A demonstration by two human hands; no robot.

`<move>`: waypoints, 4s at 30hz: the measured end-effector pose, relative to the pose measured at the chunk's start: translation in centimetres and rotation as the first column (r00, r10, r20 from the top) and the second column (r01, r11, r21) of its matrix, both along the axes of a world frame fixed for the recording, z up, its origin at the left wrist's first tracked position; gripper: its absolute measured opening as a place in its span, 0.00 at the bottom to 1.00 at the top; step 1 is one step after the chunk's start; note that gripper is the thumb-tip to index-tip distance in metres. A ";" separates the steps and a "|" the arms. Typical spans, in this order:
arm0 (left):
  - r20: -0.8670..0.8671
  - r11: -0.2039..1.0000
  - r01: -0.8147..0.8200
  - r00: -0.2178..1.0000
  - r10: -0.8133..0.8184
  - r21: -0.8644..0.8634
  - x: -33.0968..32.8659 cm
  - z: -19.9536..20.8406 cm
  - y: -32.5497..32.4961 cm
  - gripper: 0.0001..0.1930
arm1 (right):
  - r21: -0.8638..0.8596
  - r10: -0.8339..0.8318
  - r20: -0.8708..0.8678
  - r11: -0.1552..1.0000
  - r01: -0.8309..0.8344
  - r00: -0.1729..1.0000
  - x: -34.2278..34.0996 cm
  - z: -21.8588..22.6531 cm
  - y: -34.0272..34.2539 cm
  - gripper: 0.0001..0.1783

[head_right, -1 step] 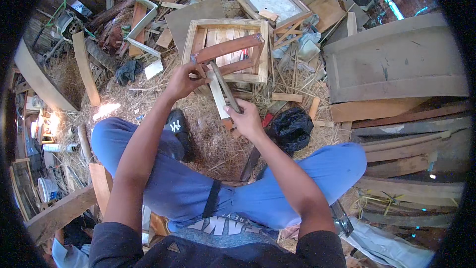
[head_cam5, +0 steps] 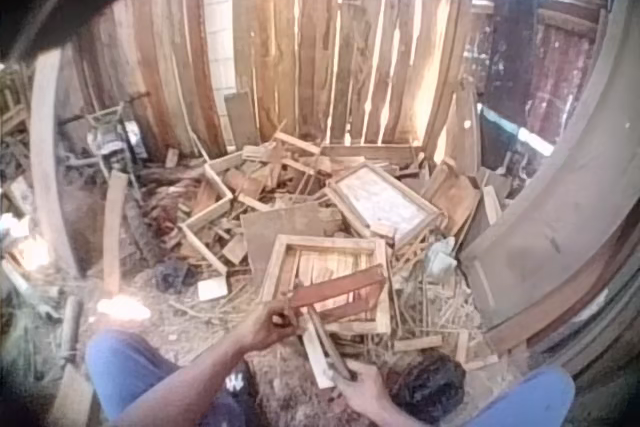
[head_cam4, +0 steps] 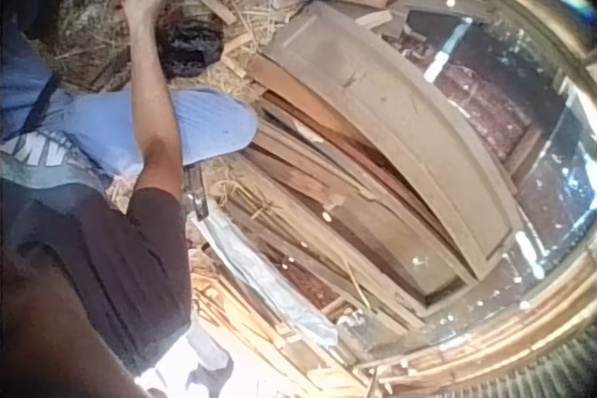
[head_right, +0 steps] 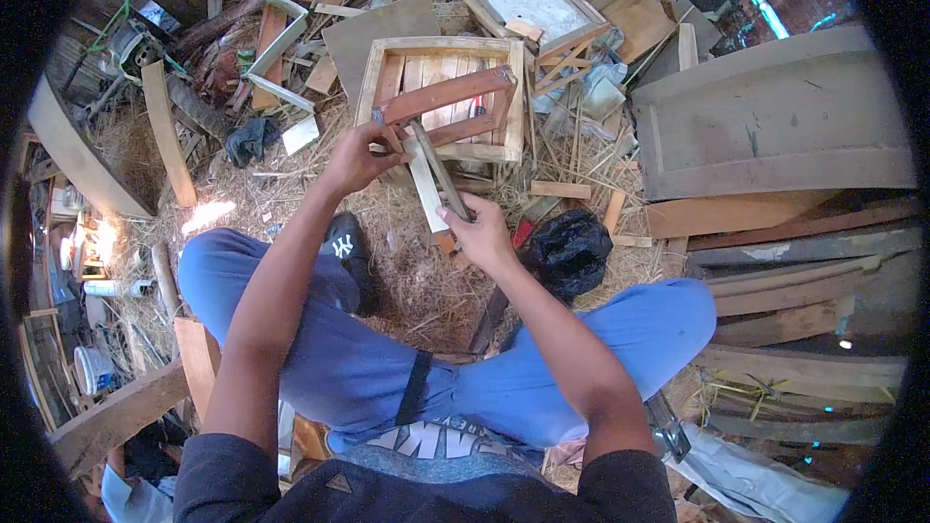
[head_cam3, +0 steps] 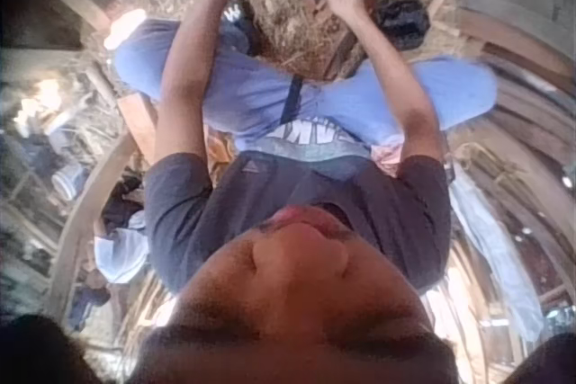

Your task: The person holds a small wooden frame by hand, inserts a wooden slat into the frame, and hammers the slat into place.

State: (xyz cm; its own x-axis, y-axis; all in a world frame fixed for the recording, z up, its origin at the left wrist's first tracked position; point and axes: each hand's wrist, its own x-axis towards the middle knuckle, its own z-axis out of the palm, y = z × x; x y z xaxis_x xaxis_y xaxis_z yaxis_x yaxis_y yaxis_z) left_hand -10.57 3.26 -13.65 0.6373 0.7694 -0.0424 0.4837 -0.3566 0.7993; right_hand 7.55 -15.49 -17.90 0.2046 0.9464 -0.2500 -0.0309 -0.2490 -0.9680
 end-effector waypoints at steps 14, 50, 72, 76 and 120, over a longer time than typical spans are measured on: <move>-0.076 0.998 0.061 0.995 -0.062 -0.011 -0.2 1.4 0.2 0.13 | -0.043 -0.022 0.065 0.999 0.025 0.998 0.0 -0.1 -0.3 0.15; -0.230 0.995 -0.086 0.970 0.075 -0.041 -0.4 1.7 -0.4 0.18 | -0.018 -0.068 0.286 0.997 0.076 0.956 1.2 2.8 -1.8 0.19; -0.202 0.995 -0.082 0.977 0.070 -0.050 -0.5 1.6 -0.2 0.19 | 0.082 -0.019 0.565 0.996 -0.033 0.825 1.2 4.3 -3.1 0.17; -0.169 0.995 -0.076 0.984 0.063 -0.066 -0.4 1.3 -0.1 0.18 | 0.172 -0.067 0.522 0.985 -0.028 0.850 1.2 4.7 -3.1 0.18; -0.171 0.993 -0.080 0.983 0.065 -0.085 -0.5 1.0 0.0 0.19 | 0.204 -0.117 0.613 0.979 -0.013 0.781 1.8 4.7 -2.8 0.15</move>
